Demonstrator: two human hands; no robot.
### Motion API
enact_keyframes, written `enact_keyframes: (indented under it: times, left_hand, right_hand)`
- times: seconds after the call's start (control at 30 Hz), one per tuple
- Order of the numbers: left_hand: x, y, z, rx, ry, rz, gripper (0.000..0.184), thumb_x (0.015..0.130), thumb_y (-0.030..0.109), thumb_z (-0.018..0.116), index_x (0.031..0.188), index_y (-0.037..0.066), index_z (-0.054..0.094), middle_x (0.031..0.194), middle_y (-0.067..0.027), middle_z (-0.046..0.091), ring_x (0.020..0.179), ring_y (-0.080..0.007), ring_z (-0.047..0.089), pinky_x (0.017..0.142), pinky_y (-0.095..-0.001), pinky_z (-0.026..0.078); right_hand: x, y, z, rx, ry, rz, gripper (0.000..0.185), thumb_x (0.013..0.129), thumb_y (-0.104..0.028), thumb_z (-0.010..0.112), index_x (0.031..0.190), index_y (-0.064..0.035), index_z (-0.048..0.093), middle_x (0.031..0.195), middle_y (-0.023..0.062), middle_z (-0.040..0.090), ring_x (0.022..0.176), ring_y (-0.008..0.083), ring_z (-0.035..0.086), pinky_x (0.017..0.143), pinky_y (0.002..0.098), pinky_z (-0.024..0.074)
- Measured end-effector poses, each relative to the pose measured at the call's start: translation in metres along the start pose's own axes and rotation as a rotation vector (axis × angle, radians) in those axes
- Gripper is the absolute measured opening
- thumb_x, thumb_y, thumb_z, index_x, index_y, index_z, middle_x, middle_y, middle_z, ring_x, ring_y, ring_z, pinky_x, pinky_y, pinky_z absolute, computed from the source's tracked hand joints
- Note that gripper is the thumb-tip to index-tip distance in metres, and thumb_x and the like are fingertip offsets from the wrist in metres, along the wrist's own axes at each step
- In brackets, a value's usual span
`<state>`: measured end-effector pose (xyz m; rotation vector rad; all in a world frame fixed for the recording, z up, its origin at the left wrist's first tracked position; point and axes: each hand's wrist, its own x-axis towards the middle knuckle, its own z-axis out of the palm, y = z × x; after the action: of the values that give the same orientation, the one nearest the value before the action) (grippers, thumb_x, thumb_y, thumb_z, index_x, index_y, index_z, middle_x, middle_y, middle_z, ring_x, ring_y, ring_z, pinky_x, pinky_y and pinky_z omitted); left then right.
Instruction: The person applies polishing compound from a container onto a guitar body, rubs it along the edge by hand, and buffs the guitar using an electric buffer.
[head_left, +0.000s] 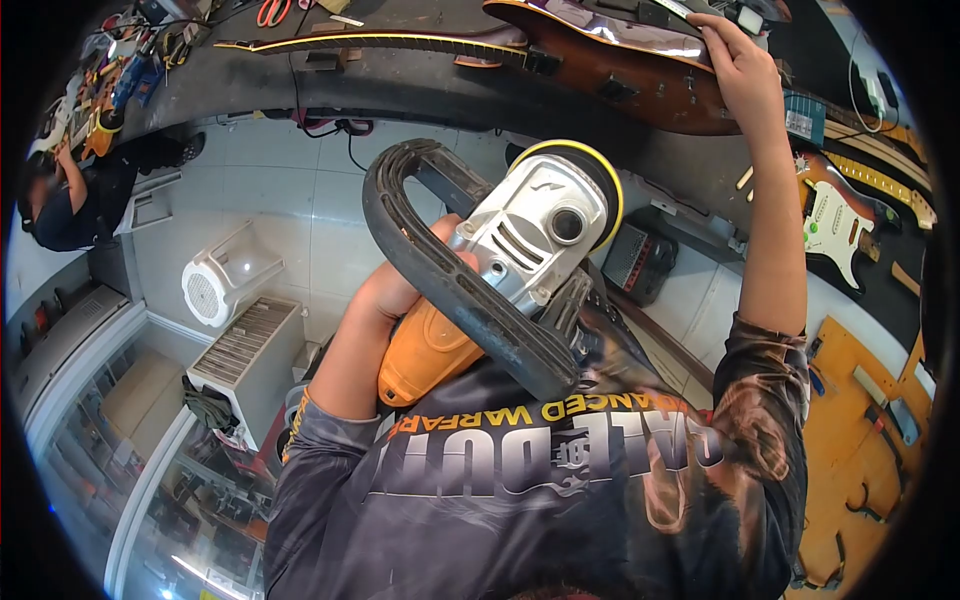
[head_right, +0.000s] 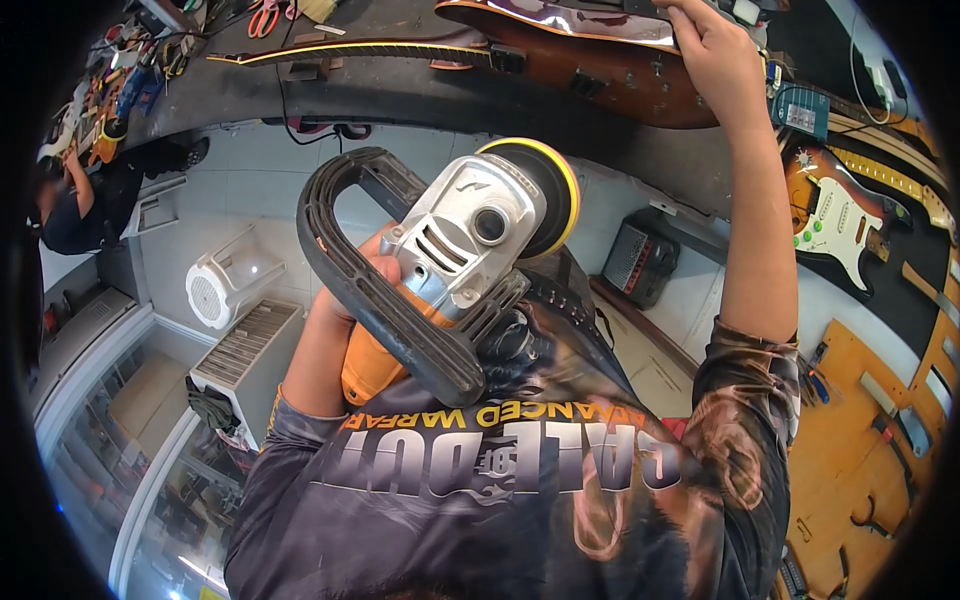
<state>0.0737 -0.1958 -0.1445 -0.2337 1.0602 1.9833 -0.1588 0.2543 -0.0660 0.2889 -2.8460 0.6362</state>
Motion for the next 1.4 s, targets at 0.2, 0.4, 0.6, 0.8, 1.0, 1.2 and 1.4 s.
enact_keyframes:
  times: [0.2,0.4,0.6,0.8,1.0,1.2,1.4]
  left_hand:
    - [0.000,0.006,0.007,-0.060,0.033,-0.032,0.109,0.082,0.049,0.102,0.160,-0.013,0.058,0.148,-0.0217,0.074,0.130,-0.0276,0.077,0.113,-0.0408,0.060]
    - [-0.007,0.004,-0.002,-0.019,-0.017,-0.018,0.088,0.101,0.035,0.087,0.168,-0.009,0.049,0.147,-0.0179,0.072,0.127,-0.0195,0.072,0.110,-0.0347,0.059]
    - [-0.012,0.014,0.015,-0.034,0.053,0.001,0.082,0.104,0.028,0.084,0.168,-0.009,0.049,0.142,-0.0156,0.073,0.121,-0.0175,0.073,0.104,-0.0337,0.062]
    - [-0.014,0.005,-0.007,-0.024,0.075,-0.093,0.109,0.087,0.046,0.100,0.168,-0.006,0.050,0.153,-0.0188,0.071,0.132,-0.0274,0.075,0.113,-0.0435,0.061]
    - [-0.012,0.009,0.004,0.008,0.089,-0.065,0.096,0.093,0.042,0.095,0.164,-0.007,0.053,0.145,-0.0149,0.072,0.128,-0.0229,0.073,0.109,-0.0392,0.060]
    - [-0.011,0.013,0.000,-0.015,0.061,-0.017,0.084,0.101,0.032,0.088,0.164,-0.009,0.051,0.140,-0.0163,0.074,0.121,-0.0204,0.073,0.104,-0.0366,0.061]
    - [0.000,0.036,0.026,-0.160,-0.002,0.125,0.100,0.096,0.043,0.092,0.169,-0.007,0.046,0.155,-0.0219,0.067,0.134,-0.0273,0.071,0.113,-0.0400,0.059]
  right_hand:
    - [-0.004,-0.003,-0.001,-0.022,0.006,-0.011,0.027,0.118,-0.026,0.066,0.139,-0.0218,0.082,0.090,0.0137,0.078,0.079,0.0176,0.072,0.081,0.0353,0.0587]
    - [-0.011,-0.009,-0.002,-0.005,0.006,-0.030,0.027,0.117,-0.025,0.065,0.138,-0.0209,0.082,0.086,0.0130,0.075,0.076,0.0214,0.071,0.078,0.0361,0.0580]
    - [-0.017,-0.016,-0.002,-0.027,0.026,-0.053,0.027,0.115,-0.028,0.067,0.135,-0.0205,0.083,0.088,0.0130,0.079,0.079,0.0270,0.076,0.078,0.0380,0.0594]
    - [-0.016,-0.042,0.001,-0.298,-0.064,-0.107,0.038,0.108,-0.049,0.071,0.127,-0.0204,0.086,0.106,0.0110,0.085,0.099,0.0357,0.081,0.091,0.0463,0.0632]
    - [-0.020,-0.036,0.000,-0.081,-0.039,-0.041,0.029,0.114,-0.028,0.064,0.134,-0.0167,0.082,0.115,0.0131,0.085,0.108,0.0340,0.081,0.099,0.0435,0.0612]
    - [-0.026,-0.024,-0.016,0.149,-0.032,-0.081,0.028,0.116,-0.014,0.059,0.135,-0.0102,0.079,0.119,0.0156,0.084,0.112,0.0363,0.081,0.099,0.0417,0.0618]
    - [-0.047,-0.018,-0.010,-0.029,0.051,-0.124,0.027,0.116,-0.025,0.061,0.121,-0.0081,0.081,0.115,0.0155,0.082,0.110,0.0391,0.079,0.120,0.0476,0.0556]
